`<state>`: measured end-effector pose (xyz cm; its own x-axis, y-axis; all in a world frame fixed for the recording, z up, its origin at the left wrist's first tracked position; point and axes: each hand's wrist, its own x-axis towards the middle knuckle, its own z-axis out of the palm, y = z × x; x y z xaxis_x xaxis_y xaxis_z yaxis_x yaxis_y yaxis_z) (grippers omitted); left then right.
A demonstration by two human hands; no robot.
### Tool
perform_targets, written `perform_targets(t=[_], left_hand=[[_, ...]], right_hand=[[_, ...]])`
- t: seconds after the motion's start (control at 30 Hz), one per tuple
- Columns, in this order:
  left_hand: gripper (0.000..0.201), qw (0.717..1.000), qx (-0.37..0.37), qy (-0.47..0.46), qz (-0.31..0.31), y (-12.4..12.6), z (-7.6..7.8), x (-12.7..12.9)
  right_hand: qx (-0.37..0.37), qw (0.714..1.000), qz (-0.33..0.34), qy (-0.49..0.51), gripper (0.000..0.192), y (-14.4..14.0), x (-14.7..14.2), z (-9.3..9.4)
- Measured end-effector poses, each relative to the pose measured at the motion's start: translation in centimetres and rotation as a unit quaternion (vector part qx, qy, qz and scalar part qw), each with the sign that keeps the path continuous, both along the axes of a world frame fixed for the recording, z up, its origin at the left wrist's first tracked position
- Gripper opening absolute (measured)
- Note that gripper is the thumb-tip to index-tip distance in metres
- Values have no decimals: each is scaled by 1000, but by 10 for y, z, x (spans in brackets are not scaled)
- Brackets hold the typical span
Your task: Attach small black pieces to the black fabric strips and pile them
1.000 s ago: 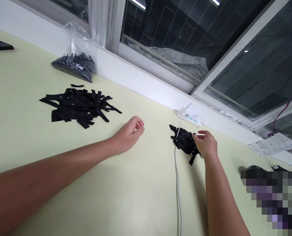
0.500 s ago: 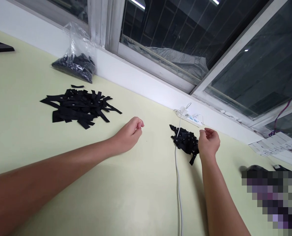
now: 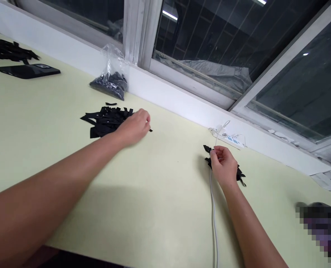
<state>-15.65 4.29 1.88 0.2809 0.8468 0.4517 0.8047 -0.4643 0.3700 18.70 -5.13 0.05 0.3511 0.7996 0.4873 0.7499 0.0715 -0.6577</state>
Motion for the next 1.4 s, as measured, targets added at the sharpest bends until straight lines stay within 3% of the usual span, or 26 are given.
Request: perform_targets(t=[0.1,0.23,0.33,0.5,0.63,0.77,0.9,1.03,1.17,1.4], left_hand=[[22,997,11,43,59,15,-7,-17],[30,992,8,109,56,22,-21,-22],[30,993,8,106,53,22,-24,-20],[27,992,13,105,66,19,-20,-19],[34,991,79,83,73,16,-8,-14],[39,991,131,39,-7,-3,7,10],[33,986,20,-56,-154,-38,4,50],[22,948,-116,-96,-280,-65,-7,74],[12,926,-174,-144,-302,-73,-7,77],[17,910,-236,-181,-287,-67,-14,76]], right_hand=[[-1,1000,11,-11,34,0,-3,1],[-12,999,35,-15,32,0,-7,2],[-17,998,55,-19,31,0,-10,2],[-29,997,63,-28,30,0,-12,1],[-39,997,65,-19,30,-1,-12,2],[-28,997,79,1,29,-4,-16,7],[-18,982,186,36,33,-14,-38,14],[-79,939,325,86,38,-22,-63,11],[-139,903,379,147,35,-21,-70,1],[-161,905,352,174,33,-19,-64,-1]])
